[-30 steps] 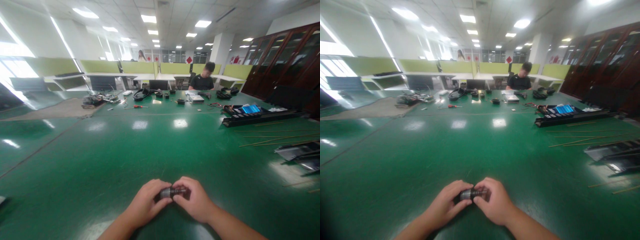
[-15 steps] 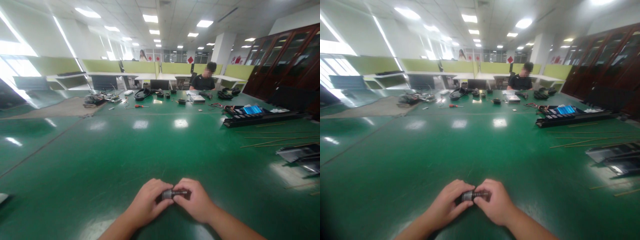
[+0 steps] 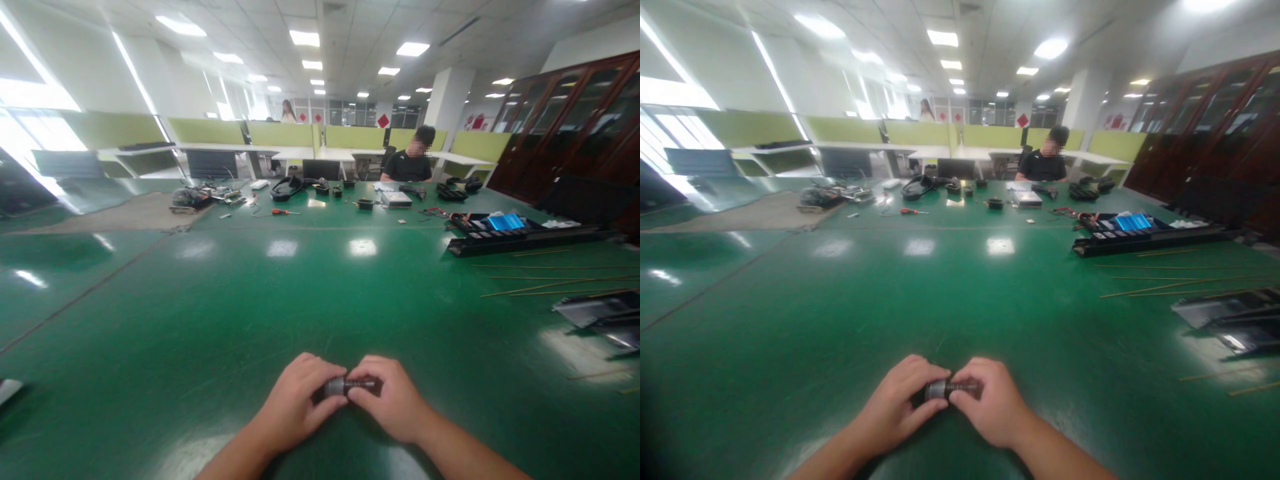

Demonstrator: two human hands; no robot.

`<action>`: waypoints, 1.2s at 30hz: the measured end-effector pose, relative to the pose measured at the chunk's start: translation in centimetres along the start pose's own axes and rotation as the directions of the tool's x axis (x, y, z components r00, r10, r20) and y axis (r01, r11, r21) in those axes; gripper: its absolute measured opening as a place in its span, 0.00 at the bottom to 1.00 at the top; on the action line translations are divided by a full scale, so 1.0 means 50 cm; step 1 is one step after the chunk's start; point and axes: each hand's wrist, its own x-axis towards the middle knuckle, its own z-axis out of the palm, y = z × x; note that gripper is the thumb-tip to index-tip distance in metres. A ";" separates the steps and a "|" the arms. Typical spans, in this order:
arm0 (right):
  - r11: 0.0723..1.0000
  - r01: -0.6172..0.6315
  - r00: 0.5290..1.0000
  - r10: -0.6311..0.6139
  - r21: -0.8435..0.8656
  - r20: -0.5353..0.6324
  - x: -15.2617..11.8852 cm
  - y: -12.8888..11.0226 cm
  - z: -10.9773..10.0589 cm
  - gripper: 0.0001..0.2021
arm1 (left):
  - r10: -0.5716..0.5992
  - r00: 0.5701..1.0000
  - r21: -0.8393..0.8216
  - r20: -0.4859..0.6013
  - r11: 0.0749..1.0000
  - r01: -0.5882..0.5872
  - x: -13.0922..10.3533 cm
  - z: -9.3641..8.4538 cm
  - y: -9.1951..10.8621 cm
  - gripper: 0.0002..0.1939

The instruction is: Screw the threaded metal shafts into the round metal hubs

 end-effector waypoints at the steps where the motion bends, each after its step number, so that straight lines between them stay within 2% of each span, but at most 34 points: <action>1: 1.000 -0.003 1.000 0.003 0.000 0.000 0.001 0.000 0.000 0.04 | 0.001 1.000 0.002 0.000 1.000 -0.001 0.000 0.000 -0.001 0.13; 36: 0.998 -0.044 0.999 0.043 -0.035 -0.019 0.002 -0.004 0.000 0.02 | -0.020 0.998 0.021 -0.052 1.000 0.021 -0.003 -0.002 -0.002 0.13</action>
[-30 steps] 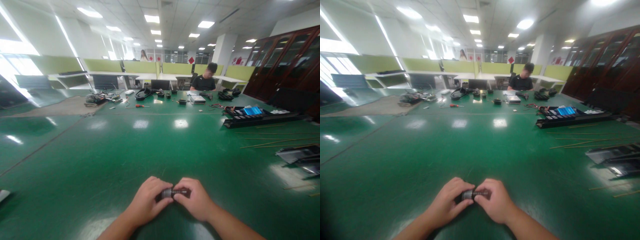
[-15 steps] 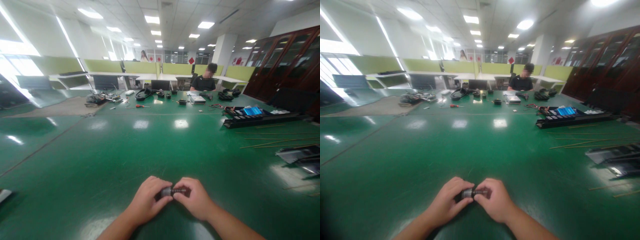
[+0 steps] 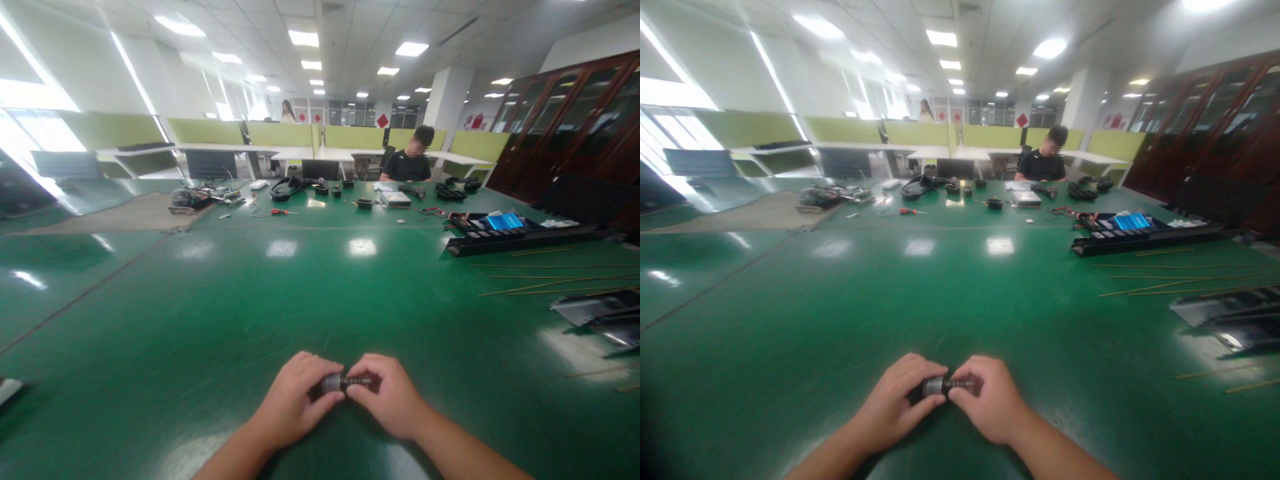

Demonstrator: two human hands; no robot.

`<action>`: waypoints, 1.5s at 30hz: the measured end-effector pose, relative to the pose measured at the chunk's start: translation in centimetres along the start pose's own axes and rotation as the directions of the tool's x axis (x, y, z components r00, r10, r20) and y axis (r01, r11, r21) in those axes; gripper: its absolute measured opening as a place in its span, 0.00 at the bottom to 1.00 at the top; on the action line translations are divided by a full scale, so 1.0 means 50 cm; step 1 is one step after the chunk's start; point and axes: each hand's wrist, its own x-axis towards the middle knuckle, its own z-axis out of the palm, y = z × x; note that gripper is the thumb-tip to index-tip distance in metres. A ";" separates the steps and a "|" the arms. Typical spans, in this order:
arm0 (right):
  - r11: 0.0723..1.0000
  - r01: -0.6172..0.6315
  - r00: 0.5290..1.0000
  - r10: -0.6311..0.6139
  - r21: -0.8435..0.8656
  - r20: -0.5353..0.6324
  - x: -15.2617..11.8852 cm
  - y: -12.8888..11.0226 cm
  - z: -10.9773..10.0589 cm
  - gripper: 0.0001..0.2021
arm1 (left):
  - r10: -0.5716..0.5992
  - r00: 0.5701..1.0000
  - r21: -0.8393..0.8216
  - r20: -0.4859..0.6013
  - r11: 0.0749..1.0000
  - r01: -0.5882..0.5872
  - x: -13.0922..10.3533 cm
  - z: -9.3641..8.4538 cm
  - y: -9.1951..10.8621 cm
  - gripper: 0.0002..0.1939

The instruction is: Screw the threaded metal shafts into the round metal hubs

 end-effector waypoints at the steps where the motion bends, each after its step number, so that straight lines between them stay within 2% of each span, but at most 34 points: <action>1: 1.000 0.001 1.000 -0.001 -0.001 0.002 0.000 0.000 -0.001 0.02 | 0.000 1.000 0.001 -0.001 1.000 0.000 0.000 0.000 0.001 0.13; 45: 0.990 -0.083 0.996 0.084 0.111 -0.006 -0.005 0.015 0.004 0.03 | -0.040 0.997 -0.038 -0.071 0.999 0.037 -0.007 0.000 -0.007 0.13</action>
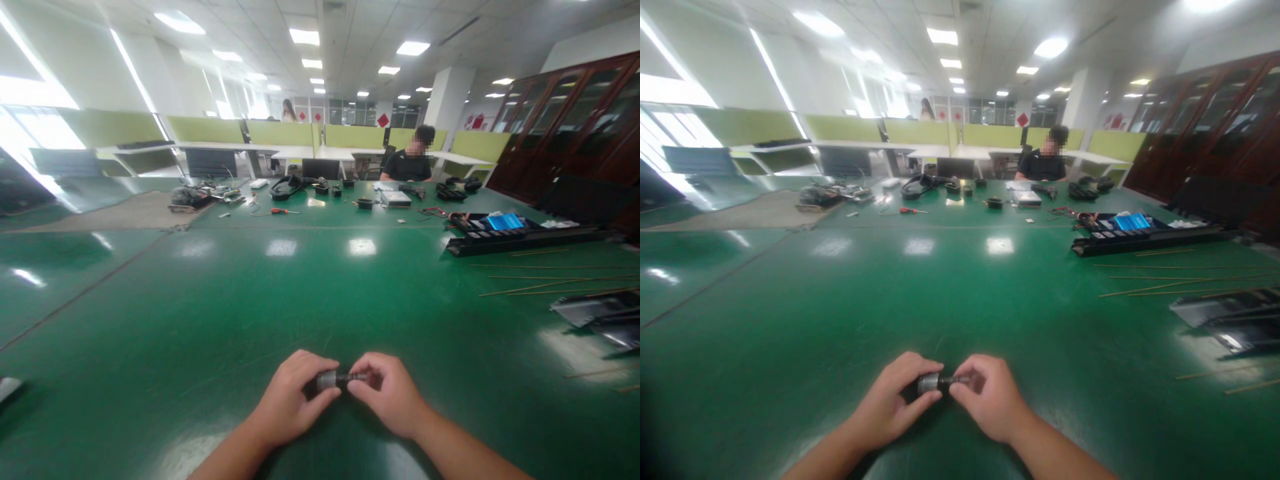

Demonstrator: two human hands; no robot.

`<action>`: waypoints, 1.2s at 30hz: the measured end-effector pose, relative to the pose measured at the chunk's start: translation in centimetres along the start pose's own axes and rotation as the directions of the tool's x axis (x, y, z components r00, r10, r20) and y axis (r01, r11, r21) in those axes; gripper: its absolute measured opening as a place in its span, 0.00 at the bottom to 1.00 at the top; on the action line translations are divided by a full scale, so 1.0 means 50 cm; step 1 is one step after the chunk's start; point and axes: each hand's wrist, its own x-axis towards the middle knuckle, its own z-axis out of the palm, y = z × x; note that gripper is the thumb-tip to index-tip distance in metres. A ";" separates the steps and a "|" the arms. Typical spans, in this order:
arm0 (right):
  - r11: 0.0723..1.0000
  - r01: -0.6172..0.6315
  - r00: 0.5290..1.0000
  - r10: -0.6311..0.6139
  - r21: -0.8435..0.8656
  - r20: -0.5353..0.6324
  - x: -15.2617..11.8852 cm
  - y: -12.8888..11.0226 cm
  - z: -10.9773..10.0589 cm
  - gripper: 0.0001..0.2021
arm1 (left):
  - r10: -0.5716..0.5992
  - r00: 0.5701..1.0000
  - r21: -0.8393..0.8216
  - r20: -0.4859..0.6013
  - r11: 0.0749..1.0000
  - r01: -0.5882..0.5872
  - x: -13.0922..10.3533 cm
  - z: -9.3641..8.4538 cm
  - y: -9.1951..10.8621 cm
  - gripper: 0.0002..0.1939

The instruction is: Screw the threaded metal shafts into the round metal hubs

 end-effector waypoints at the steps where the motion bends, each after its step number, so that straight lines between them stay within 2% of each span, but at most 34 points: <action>1: 1.000 -0.003 1.000 0.003 0.003 0.000 0.000 0.002 0.000 0.03 | 0.000 1.000 -0.002 -0.004 1.000 0.000 -0.001 0.000 0.000 0.13; 15: 0.998 -0.010 1.000 0.010 0.057 -0.002 0.000 0.001 -0.001 0.04 | -0.030 1.000 -0.027 0.004 0.999 0.030 -0.003 -0.002 -0.005 0.13; 24: 0.998 -0.018 1.000 0.018 0.062 -0.001 0.000 0.000 -0.002 0.05 | -0.019 0.999 -0.047 -0.034 0.999 0.018 -0.006 0.000 -0.009 0.13; 36: 0.998 -0.022 1.000 0.023 0.067 -0.015 0.000 0.001 -0.004 0.05 | -0.047 0.999 -0.072 -0.011 0.996 0.046 -0.009 0.002 -0.016 0.13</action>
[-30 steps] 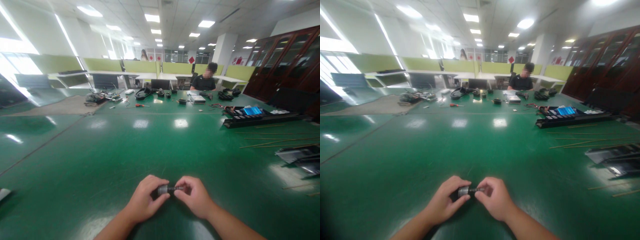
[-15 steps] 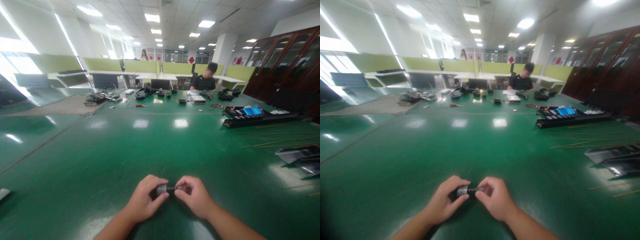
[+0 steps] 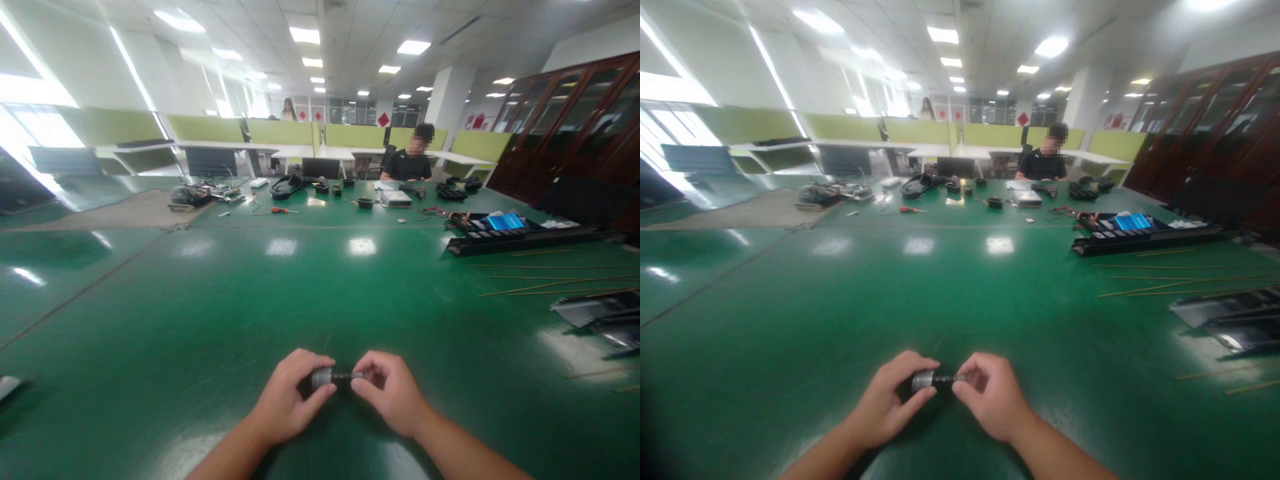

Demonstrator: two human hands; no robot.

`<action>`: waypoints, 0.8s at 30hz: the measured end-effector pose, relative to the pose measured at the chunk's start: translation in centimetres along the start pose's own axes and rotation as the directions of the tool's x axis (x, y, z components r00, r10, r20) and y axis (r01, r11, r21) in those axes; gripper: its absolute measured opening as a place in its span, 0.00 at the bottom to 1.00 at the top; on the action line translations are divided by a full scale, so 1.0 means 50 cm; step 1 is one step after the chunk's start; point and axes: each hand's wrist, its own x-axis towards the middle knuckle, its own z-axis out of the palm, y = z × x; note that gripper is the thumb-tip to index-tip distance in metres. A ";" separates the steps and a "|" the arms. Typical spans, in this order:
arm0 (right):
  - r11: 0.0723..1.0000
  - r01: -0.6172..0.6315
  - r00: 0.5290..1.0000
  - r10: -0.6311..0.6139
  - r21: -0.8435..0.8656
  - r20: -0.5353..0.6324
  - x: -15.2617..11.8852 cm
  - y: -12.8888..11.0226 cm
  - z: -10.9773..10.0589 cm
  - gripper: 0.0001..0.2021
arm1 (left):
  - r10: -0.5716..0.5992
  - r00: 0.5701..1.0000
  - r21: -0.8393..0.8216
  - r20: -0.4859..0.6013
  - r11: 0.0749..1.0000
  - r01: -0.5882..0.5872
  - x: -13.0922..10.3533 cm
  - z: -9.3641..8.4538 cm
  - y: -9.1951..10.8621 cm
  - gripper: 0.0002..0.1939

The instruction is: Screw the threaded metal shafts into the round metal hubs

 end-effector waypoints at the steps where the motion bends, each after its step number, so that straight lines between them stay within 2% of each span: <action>1: 1.000 -0.001 1.000 0.001 0.001 0.002 0.000 0.000 -0.001 0.05 | -0.002 1.000 -0.003 0.002 1.000 0.002 -0.001 0.000 0.000 0.13; 24: 0.999 0.000 1.000 0.001 0.046 -0.025 -0.001 0.002 -0.007 0.06 | -0.021 1.000 -0.002 -0.021 1.000 0.021 0.001 -0.005 0.002 0.13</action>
